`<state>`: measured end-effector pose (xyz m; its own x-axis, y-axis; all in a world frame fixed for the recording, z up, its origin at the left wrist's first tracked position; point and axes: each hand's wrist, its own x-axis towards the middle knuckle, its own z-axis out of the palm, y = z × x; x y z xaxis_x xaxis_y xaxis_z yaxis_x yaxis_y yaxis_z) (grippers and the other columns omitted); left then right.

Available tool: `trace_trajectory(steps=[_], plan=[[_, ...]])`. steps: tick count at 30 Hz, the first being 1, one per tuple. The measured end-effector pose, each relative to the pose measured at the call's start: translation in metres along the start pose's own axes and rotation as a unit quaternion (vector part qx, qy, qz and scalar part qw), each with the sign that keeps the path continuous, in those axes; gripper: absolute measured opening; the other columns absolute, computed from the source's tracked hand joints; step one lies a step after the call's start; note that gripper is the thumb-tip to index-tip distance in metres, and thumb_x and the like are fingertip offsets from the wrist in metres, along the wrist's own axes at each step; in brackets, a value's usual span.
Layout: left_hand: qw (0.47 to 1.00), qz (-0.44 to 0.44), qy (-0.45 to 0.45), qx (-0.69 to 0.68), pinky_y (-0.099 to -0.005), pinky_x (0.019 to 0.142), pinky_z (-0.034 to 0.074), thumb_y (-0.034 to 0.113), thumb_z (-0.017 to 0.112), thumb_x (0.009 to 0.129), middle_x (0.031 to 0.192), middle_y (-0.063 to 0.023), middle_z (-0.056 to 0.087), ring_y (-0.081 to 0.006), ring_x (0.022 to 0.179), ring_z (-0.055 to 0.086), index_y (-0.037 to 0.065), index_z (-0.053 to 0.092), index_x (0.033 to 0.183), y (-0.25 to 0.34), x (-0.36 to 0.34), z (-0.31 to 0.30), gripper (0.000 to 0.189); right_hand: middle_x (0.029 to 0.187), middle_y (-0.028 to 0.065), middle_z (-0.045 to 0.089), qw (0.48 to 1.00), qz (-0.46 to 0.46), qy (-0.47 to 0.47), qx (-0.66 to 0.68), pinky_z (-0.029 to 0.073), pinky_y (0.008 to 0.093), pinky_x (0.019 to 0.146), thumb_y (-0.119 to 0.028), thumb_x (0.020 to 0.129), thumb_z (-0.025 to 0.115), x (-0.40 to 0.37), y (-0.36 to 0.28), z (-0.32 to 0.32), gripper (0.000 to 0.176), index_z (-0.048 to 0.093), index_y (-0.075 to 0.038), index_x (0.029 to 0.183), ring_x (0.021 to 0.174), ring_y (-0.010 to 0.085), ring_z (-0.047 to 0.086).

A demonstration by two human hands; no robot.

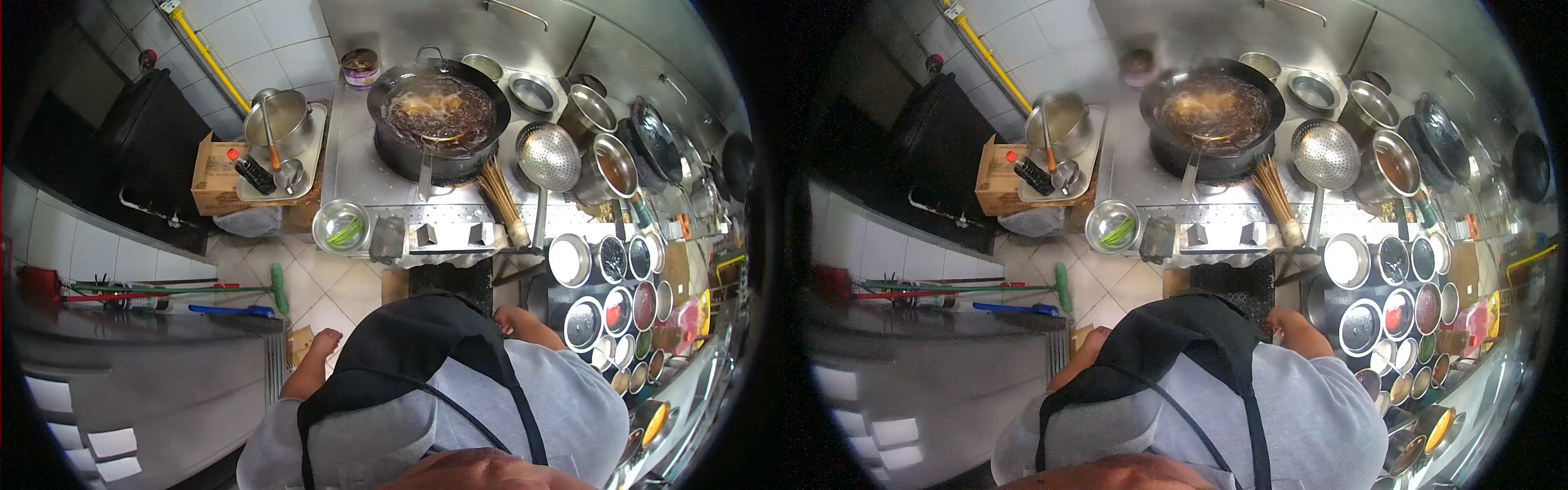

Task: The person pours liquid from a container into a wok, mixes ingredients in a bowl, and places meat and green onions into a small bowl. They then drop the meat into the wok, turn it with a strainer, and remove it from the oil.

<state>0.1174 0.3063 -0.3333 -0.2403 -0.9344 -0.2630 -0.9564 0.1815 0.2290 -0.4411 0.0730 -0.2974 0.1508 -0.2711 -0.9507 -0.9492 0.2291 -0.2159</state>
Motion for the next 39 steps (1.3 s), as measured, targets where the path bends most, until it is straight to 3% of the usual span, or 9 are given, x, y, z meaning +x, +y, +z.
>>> trace_trajectory(steps=[2, 4, 7, 13, 19, 28, 32, 34, 39], plan=[[0.999, -0.023, 0.012, -0.026, -0.0338, 0.061, 0.048, 0.029, 0.059, 0.076, 0.070, -0.0125, 0.062, -0.0207, 0.060, 0.060, 0.002, 0.062, 0.087, 0.010, 0.004, -0.020, 0.030, 0.074, 0.0126, 0.066, 0.999, 0.035, -0.004, -0.013, 0.051, 0.0395, 0.052, -0.016, 0.078, 0.054, 0.029, 0.010, -0.010, 0.017, 0.068, -0.005, 0.082, 0.059, 0.0250, 0.063], [0.868, -0.316, -0.015, -0.384, -0.0328, 0.062, 0.048, 0.030, 0.059, 0.076, 0.073, -0.0129, 0.064, -0.0222, 0.064, 0.061, 0.002, 0.063, 0.089, 0.024, 0.012, -0.032, 0.032, 0.075, 0.0124, 0.066, 0.997, 0.072, -0.008, -0.029, 0.051, 0.0390, 0.051, -0.016, 0.074, 0.058, 0.055, 0.015, -0.015, 0.017, 0.068, -0.007, 0.083, 0.061, 0.0246, 0.064], [0.833, -0.360, 0.003, -0.420, -0.0331, 0.062, 0.048, 0.034, 0.058, 0.077, 0.072, -0.0130, 0.064, -0.0224, 0.063, 0.061, 0.001, 0.063, 0.090, 0.039, 0.011, -0.044, 0.036, 0.072, 0.0114, 0.066, 0.924, -0.141, 0.047, -0.353, 0.051, 0.0366, 0.055, -0.014, 0.079, 0.053, 0.056, 0.007, -0.011, 0.017, 0.067, -0.005, 0.077, 0.059, 0.0200, 0.064], [0.985, -0.116, -0.096, -0.078, -0.0360, 0.074, 0.050, 0.015, 0.062, 0.070, 0.088, -0.0116, 0.065, -0.0263, 0.086, 0.061, 0.009, 0.064, 0.095, 0.045, -0.007, -0.046, 0.025, 0.068, 0.0089, 0.066, 0.951, -0.162, 0.101, -0.245, 0.051, 0.0346, 0.055, -0.018, 0.079, 0.054, 0.033, -0.034, 0.004, 0.019, 0.068, -0.005, 0.078, 0.059, 0.0211, 0.064], [0.961, -0.185, -0.157, -0.132, -0.0360, 0.074, 0.051, 0.010, 0.062, 0.069, 0.090, -0.0117, 0.064, -0.0257, 0.089, 0.060, 0.012, 0.064, 0.097, 0.072, -0.018, -0.091, 0.028, 0.081, 0.0138, 0.067, 0.979, -0.045, 0.081, -0.180, 0.053, 0.0353, 0.061, -0.021, 0.074, 0.055, 0.020, -0.046, -0.017, 0.025, 0.068, -0.008, 0.091, 0.069, 0.0239, 0.066], [0.841, -0.379, -0.118, -0.367, -0.0304, 0.057, 0.051, 0.023, 0.055, 0.080, 0.081, -0.0106, 0.062, -0.0192, 0.065, 0.061, 0.003, 0.060, 0.097, 0.081, -0.001, -0.107, 0.027, 0.073, 0.0112, 0.067, 0.905, -0.204, 0.110, -0.357, 0.052, 0.0319, 0.051, -0.016, 0.077, 0.051, 0.047, -0.023, -0.018, 0.021, 0.067, -0.003, 0.082, 0.059, 0.0180, 0.065], [0.958, -0.158, -0.006, -0.241, -0.0311, 0.055, 0.049, 0.028, 0.054, 0.081, 0.072, -0.0094, 0.061, -0.0183, 0.060, 0.059, -0.001, 0.059, 0.097, 0.050, -0.011, -0.045, 0.033, 0.073, 0.0104, 0.067, 0.981, -0.047, 0.075, -0.173, 0.053, 0.0319, 0.052, -0.017, 0.078, 0.049, 0.031, -0.037, -0.008, 0.023, 0.067, -0.002, 0.082, 0.059, 0.0175, 0.065], [0.829, -0.384, -0.083, -0.399, -0.0319, 0.055, 0.048, 0.030, 0.055, 0.078, 0.073, -0.0090, 0.062, -0.0185, 0.061, 0.060, 0.001, 0.059, 0.098, 0.072, 0.000, -0.088, 0.035, 0.073, 0.0104, 0.067, 0.990, -0.019, 0.072, -0.119, 0.053, 0.0321, 0.052, -0.017, 0.079, 0.050, 0.026, -0.039, -0.006, 0.023, 0.067, -0.002, 0.081, 0.060, 0.0170, 0.065], [0.840, -0.378, -0.093, -0.378, -0.0315, 0.055, 0.048, 0.032, 0.056, 0.077, 0.074, -0.0100, 0.063, -0.0189, 0.062, 0.060, 0.000, 0.059, 0.098, 0.066, 0.000, -0.079, 0.039, 0.080, 0.0095, 0.068, 0.944, -0.098, 0.079, -0.304, 0.054, 0.0308, 0.061, -0.020, 0.076, 0.058, 0.026, -0.031, -0.009, 0.017, 0.069, -0.007, 0.081, 0.069, 0.0188, 0.067]])
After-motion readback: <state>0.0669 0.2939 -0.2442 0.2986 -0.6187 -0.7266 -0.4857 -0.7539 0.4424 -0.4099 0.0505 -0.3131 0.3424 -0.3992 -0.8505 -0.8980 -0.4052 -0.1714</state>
